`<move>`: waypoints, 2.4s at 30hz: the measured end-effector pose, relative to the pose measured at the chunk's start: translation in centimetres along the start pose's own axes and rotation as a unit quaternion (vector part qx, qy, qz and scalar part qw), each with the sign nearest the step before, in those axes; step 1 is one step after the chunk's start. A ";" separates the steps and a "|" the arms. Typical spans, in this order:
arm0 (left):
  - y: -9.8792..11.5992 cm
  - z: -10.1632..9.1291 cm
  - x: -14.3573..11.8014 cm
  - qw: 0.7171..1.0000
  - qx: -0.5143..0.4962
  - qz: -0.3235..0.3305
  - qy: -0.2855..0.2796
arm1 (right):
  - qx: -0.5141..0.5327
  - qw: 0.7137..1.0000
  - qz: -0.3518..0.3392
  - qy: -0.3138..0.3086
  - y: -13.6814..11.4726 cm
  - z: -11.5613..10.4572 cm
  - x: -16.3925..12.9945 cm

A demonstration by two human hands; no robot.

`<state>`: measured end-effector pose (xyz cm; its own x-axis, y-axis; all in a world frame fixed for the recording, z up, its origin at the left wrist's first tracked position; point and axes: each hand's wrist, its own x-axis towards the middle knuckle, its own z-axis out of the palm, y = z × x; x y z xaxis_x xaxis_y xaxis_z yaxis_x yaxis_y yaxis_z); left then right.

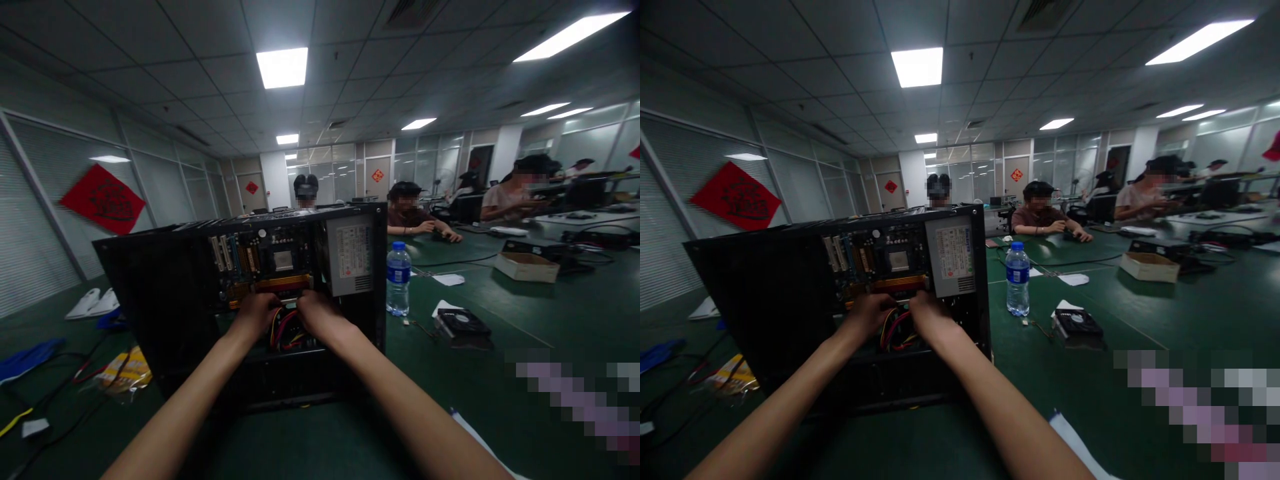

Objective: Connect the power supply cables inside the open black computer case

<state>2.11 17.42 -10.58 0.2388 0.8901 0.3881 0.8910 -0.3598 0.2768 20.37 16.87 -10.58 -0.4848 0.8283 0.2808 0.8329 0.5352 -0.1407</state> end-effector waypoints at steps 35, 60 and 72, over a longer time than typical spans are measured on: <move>-0.9 0.1 0.2 1.000 0.023 0.004 0.011 | 0.008 1.000 -0.004 -0.013 0.0 -0.6 -0.3; -0.6 0.0 0.0 1.000 0.018 0.001 0.012 | 0.021 0.999 0.002 -0.028 0.0 -0.3 -0.2; -0.8 0.2 0.2 0.999 0.036 0.028 0.007 | 0.020 0.999 0.007 -0.039 -0.3 -1.0 -0.5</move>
<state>1.47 17.95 -10.87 0.2845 0.8648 0.4138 0.9022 -0.3875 0.1895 20.65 16.12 -9.76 -0.4933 0.8457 0.2036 0.8293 0.5279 -0.1834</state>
